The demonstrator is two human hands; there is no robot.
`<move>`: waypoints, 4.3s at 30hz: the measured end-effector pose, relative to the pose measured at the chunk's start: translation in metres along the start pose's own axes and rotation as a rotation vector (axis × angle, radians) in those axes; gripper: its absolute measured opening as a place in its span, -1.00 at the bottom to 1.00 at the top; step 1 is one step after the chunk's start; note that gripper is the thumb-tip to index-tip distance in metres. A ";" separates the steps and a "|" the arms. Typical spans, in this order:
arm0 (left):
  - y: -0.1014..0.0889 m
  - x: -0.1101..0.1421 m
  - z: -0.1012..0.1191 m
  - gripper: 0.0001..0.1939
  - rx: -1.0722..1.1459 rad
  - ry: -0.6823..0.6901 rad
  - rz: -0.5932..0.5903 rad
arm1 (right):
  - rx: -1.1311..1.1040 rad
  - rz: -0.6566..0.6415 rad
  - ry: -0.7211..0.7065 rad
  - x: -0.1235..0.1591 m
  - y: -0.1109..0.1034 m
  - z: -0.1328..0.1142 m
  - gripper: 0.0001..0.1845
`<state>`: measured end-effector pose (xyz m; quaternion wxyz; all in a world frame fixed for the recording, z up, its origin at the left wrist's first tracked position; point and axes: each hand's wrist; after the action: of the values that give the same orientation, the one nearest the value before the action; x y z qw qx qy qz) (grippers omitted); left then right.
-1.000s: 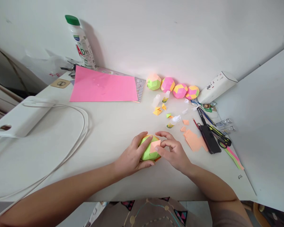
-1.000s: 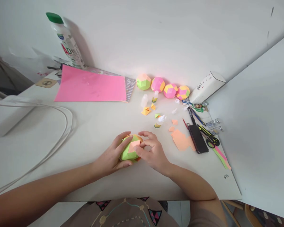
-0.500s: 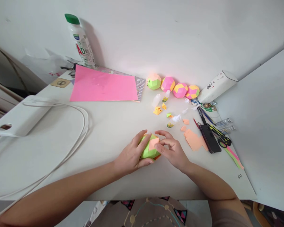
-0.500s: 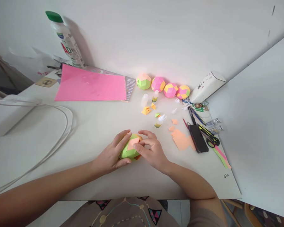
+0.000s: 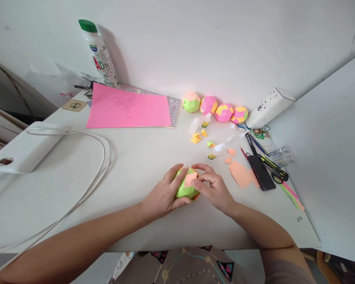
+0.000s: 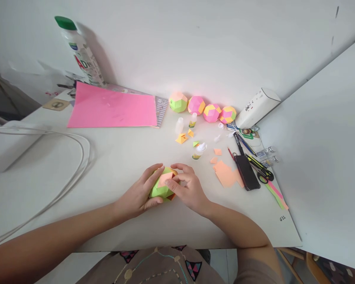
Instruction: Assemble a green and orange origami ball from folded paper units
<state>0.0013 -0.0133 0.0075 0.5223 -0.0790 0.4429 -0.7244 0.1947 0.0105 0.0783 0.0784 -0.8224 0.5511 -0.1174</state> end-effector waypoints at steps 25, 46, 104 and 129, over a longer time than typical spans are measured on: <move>-0.001 -0.008 0.003 0.01 0.767 -0.385 0.054 | 0.013 -0.025 -0.137 -0.009 -0.016 0.003 -0.44; 0.001 -0.005 -0.006 -0.35 0.057 0.153 0.145 | 0.010 -0.298 -0.200 -0.038 -0.040 0.021 -0.49; -0.013 -0.010 0.006 -0.14 0.204 0.097 0.023 | 0.440 -0.506 -0.480 -0.009 -0.049 -0.023 -0.91; -0.013 -0.010 0.002 -0.26 0.420 0.003 -0.043 | 0.154 -0.469 -0.407 -0.014 -0.047 -0.015 -0.89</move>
<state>-0.0013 -0.0052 0.0217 0.5111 0.0234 0.2813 -0.8118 0.2272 0.0411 0.1038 0.2199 -0.9252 0.3091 -0.0065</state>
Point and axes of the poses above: each hand's wrist, its own x-axis away from the middle knuckle, its own y-axis out of the palm, z = x × y, and after that the axes turned 7 degrees about -x, right-handed
